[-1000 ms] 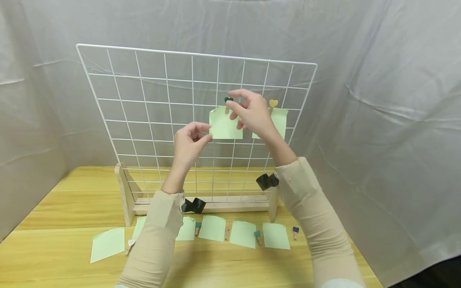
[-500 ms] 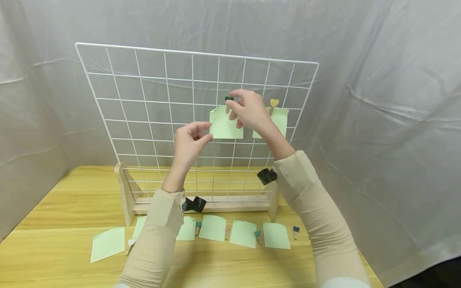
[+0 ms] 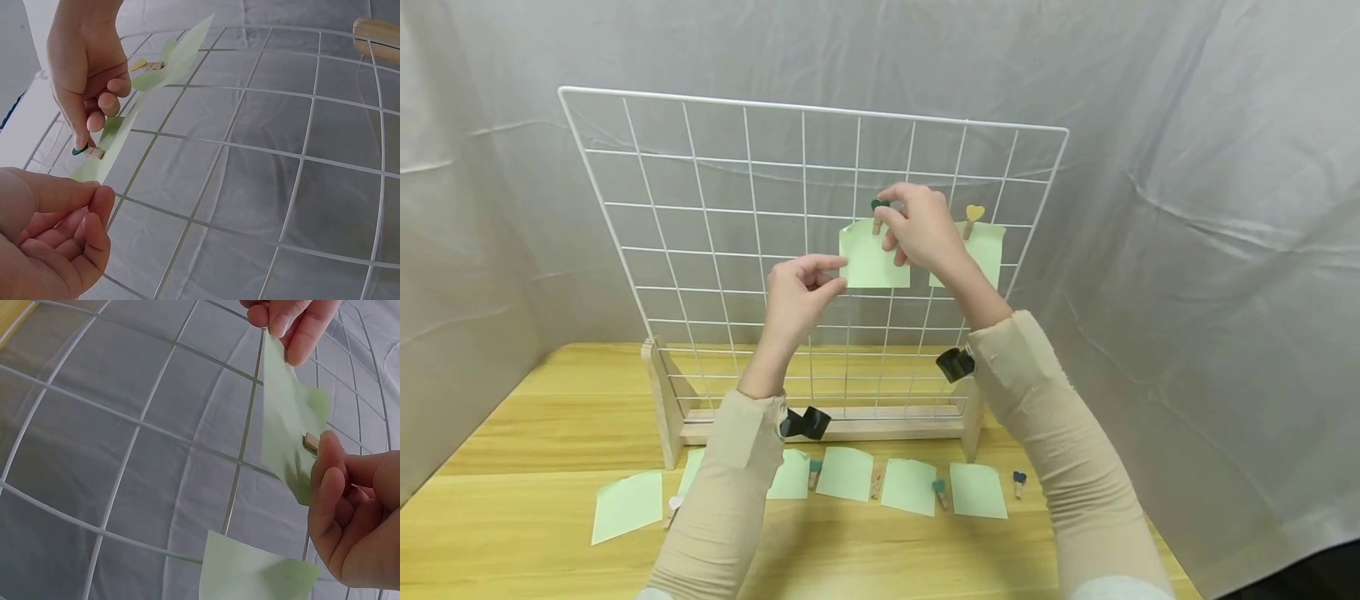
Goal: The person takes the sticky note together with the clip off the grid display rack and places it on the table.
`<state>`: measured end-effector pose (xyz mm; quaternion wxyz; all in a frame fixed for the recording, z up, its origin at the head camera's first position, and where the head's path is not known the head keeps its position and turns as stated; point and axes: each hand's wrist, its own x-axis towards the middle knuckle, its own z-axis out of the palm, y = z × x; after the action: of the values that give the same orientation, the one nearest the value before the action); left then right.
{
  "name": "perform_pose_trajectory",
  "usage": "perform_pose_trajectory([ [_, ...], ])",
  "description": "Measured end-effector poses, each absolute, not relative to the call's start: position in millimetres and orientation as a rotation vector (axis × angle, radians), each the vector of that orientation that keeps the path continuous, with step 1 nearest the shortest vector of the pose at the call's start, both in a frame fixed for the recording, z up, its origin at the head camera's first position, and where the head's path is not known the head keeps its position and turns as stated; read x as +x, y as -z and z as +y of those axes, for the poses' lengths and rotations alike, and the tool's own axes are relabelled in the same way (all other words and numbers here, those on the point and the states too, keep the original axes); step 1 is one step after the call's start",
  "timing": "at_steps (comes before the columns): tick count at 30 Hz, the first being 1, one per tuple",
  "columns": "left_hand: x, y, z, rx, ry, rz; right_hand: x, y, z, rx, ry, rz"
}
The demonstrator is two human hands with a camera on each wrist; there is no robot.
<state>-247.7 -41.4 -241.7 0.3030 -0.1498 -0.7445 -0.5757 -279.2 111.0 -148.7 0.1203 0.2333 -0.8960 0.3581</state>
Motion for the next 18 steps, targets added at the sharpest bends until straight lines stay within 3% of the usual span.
perform_pose_trajectory([
  [18, -246.3, 240.3, -42.5, -0.405, 1.508, -1.952, -277.1, 148.1, 109.6, 0.663, -1.236, -2.545],
])
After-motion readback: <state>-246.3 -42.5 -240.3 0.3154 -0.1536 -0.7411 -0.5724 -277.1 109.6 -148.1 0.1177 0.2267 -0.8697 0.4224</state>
